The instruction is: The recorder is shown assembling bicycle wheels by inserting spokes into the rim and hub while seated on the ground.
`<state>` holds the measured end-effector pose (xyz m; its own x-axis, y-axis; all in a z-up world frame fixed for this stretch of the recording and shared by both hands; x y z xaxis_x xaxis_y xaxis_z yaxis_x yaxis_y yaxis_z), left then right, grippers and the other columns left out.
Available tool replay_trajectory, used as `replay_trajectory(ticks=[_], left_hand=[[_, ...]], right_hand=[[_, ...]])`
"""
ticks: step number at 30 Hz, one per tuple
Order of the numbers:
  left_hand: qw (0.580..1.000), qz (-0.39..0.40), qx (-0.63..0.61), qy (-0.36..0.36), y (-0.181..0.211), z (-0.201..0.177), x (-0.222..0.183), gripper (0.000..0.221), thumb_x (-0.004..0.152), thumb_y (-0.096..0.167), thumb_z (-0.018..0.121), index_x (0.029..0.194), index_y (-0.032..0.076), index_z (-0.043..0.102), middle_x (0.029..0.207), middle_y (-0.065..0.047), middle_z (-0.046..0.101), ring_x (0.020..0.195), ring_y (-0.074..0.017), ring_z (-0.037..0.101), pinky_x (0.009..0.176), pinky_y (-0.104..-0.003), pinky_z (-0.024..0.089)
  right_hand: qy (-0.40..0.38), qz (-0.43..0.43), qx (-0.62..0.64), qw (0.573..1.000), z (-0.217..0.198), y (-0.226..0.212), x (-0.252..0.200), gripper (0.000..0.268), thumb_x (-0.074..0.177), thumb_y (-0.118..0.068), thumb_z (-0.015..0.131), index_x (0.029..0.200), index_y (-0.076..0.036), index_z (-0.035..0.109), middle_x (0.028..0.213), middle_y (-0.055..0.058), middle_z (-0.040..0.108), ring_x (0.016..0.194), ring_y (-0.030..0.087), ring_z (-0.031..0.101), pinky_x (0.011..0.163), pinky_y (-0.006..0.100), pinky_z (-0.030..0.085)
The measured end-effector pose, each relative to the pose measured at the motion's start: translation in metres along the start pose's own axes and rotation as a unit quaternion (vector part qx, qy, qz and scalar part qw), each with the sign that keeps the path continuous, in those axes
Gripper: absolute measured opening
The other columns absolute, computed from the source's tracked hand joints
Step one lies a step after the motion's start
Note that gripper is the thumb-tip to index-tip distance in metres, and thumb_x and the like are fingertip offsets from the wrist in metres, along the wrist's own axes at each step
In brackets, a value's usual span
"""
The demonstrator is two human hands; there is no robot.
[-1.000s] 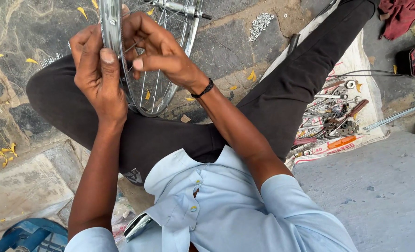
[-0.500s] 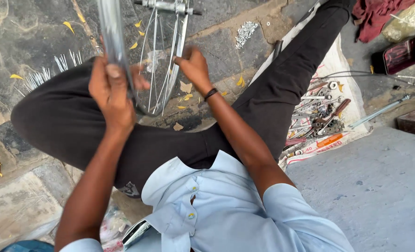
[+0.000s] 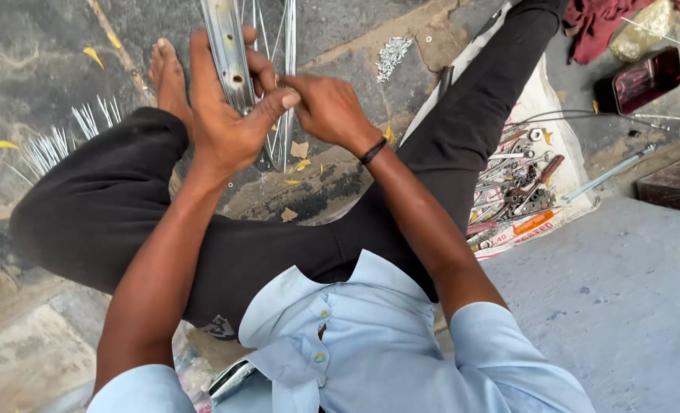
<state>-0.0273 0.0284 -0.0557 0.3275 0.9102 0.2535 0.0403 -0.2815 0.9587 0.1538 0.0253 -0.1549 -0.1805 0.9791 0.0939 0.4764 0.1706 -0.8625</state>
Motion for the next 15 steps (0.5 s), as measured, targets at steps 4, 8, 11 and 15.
replay_trajectory(ticks=[4, 8, 11, 15], left_hand=[[0.999, 0.033, -0.022, -0.019, 0.008, -0.007, 0.018, 0.07, 0.098, 0.03, 0.088, 0.142, 0.004, 0.041, 0.102, -0.004, 0.06, 0.092, -0.0091, 0.065, 0.081, -0.023, 0.056], [0.993, -0.111, -0.011, -0.028, 0.024, -0.001, 0.027, 0.074, 0.085, 0.036, 0.087, 0.137, 0.0, 0.048, 0.076, -0.001, 0.063, 0.068, -0.0072, 0.061, 0.065, -0.022, 0.047], [0.997, -0.027, -0.063, -0.023, 0.032, 0.005, 0.042, 0.08, 0.091, 0.041, 0.083, 0.144, 0.0, 0.039, 0.106, -0.003, 0.071, 0.077, -0.0037, 0.059, 0.073, -0.02, 0.051], [0.997, 0.046, -0.052, -0.031, 0.017, -0.006, 0.05, 0.074, 0.099, 0.038, 0.075, 0.153, 0.002, 0.041, 0.128, -0.005, 0.063, 0.102, -0.0084, 0.057, 0.095, -0.024, 0.052]], right_hand=[[-0.009, -0.127, -0.12, 0.985, -0.021, -0.019, 0.0, 0.022, 0.099, -0.006, 0.062, 0.121, -0.009, 0.069, 0.091, 0.01, 0.071, 0.082, 0.024, 0.069, 0.073, 0.038, 0.058], [0.179, -0.204, -0.129, 0.954, -0.038, -0.017, 0.044, 0.018, 0.103, -0.008, 0.058, 0.116, -0.01, 0.072, 0.107, 0.012, 0.073, 0.097, 0.026, 0.072, 0.079, 0.036, 0.061], [0.178, -0.128, 0.158, 0.963, -0.017, 0.038, 0.077, 0.021, 0.106, -0.023, 0.063, 0.119, -0.01, 0.074, 0.11, 0.007, 0.079, 0.1, 0.022, 0.078, 0.083, 0.038, 0.064], [0.125, -0.174, 0.039, 0.976, -0.01, 0.047, 0.086, 0.029, 0.105, -0.039, 0.065, 0.112, -0.013, 0.075, 0.12, 0.008, 0.073, 0.109, 0.024, 0.073, 0.089, 0.041, 0.063]])
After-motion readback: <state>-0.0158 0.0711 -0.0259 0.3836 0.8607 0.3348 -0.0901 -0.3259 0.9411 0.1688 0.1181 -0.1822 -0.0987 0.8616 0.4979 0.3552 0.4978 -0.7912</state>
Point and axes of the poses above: each hand's wrist, its own x-axis towards the middle knuckle, its own z-axis out of the palm, y = z × x, the point moved 1 cm from there along x, towards the middle knuckle
